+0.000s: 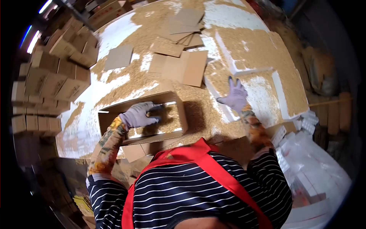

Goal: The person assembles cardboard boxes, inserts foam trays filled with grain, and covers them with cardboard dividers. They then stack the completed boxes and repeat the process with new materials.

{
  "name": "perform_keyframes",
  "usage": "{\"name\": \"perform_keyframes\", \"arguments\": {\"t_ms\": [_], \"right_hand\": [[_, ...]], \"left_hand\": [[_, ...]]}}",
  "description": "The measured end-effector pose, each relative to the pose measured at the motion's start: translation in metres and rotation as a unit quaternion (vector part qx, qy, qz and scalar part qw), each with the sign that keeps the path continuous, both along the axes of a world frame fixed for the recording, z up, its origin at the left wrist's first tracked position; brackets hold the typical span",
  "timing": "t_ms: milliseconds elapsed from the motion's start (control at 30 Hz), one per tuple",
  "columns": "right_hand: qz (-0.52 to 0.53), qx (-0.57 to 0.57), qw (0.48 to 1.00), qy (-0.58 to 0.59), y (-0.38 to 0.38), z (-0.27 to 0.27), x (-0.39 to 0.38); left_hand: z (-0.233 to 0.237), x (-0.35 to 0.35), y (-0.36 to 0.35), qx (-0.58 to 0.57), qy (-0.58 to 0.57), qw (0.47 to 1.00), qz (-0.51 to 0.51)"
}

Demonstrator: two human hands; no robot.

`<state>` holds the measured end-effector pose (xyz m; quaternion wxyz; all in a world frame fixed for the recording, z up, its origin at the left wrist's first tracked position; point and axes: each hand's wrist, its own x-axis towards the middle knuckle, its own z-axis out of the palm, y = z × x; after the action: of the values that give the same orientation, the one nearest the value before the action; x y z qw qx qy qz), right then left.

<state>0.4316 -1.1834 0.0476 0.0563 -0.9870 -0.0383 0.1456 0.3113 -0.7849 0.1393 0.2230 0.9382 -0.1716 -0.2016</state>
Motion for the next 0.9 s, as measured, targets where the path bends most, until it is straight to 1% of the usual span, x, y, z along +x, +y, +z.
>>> {"name": "perform_keyframes", "arguments": {"t_ms": [33, 67, 100, 133, 200, 233, 267, 300, 333, 367, 400, 433, 467, 500, 533, 600, 667, 767, 800, 833, 867, 900], "right_hand": [[-0.009, 0.020, 1.000, 0.004, -0.007, 0.006, 0.001], [-0.018, 0.040, 0.999, 0.008, -0.014, 0.018, -0.002], [-0.003, 0.057, 0.998, -0.007, -0.023, 0.035, -0.005], [0.011, 0.073, 0.997, -0.017, -0.031, 0.057, -0.012], [0.064, 0.132, 0.986, -0.078, -0.035, 0.119, -0.030], [0.115, 0.150, 0.977, -0.100, -0.033, 0.150, -0.034], [0.165, 0.167, 0.964, -0.122, -0.027, 0.177, -0.037], [0.176, 0.166, 0.962, -0.123, -0.011, 0.201, -0.039], [0.260, 0.227, 0.930, -0.129, 0.012, 0.224, -0.040], [0.340, 0.284, 0.887, -0.131, 0.036, 0.242, -0.042], [0.348, 0.280, 0.884, -0.133, 0.065, 0.253, -0.051], [0.384, 0.304, 0.864, -0.116, 0.100, 0.263, -0.063], [0.420, 0.326, 0.841, -0.096, 0.135, 0.269, -0.076], [0.440, 0.340, 0.829, -0.066, 0.171, 0.271, -0.090], [0.459, 0.354, 0.814, -0.036, 0.204, 0.271, -0.101], [0.528, 0.303, 0.793, -0.040, 0.253, 0.240, -0.101], [0.574, 0.267, 0.771, -0.071, 0.273, 0.217, -0.100], [0.585, 0.158, 0.791, -0.080, 0.268, 0.186, -0.100], [0.593, 0.126, 0.791, -0.081, 0.267, 0.175, -0.104], [0.598, 0.101, 0.791, -0.083, 0.269, 0.173, -0.108], [0.601, 0.077, 0.791, -0.087, 0.272, 0.172, -0.110], [0.595, 0.046, 0.800, -0.062, 0.277, 0.175, -0.107]], "left_hand": [[0.039, -0.011, 0.004, -0.047, 0.002, 0.998, 0.046], [0.069, -0.023, 0.011, -0.095, 0.004, 0.991, 0.091], [0.080, -0.046, 0.028, -0.154, -0.060, 0.972, 0.168], [0.084, -0.073, 0.048, -0.209, -0.120, 0.940, 0.242], [0.069, -0.102, 0.086, -0.143, -0.294, 0.896, 0.302], [0.070, -0.116, 0.090, -0.001, -0.353, 0.874, 0.333], [0.058, -0.128, 0.104, 0.050, -0.321, 0.870, 0.371], [0.024, -0.136, 0.125, -0.027, -0.268, 0.878, 0.395], [-0.013, -0.140, 0.143, -0.108, -0.215, 0.878, 0.414], [-0.030, -0.135, 0.152, -0.254, -0.196, 0.863, 0.390], [-0.035, -0.129, 0.152, -0.381, -0.128, 0.796, 0.453], [-0.023, -0.121, 0.144, -0.359, -0.085, 0.786, 0.496], [-0.011, -0.117, 0.141, -0.335, -0.040, 0.772, 0.539], [-0.018, -0.113, 0.156, -0.240, -0.058, 0.832, 0.497], [-0.048, -0.124, 0.171, -0.298, -0.110, 0.809, 0.495], [-0.110, -0.146, 0.202, -0.407, -0.208, 0.758, 0.465], [-0.103, -0.145, 0.205, -0.549, -0.165, 0.686, 0.447], [-0.033, -0.121, 0.175, -0.509, -0.012, 0.677, 0.531], [-0.061, -0.119, 0.189, -0.305, -0.233, 0.845, 0.373], [-0.059, -0.114, 0.184, -0.410, -0.158, 0.778, 0.449], [-0.055, -0.108, 0.177, -0.503, -0.078, 0.693, 0.511], [-0.058, -0.108, 0.185, -0.372, -0.129, 0.802, 0.449]]}}
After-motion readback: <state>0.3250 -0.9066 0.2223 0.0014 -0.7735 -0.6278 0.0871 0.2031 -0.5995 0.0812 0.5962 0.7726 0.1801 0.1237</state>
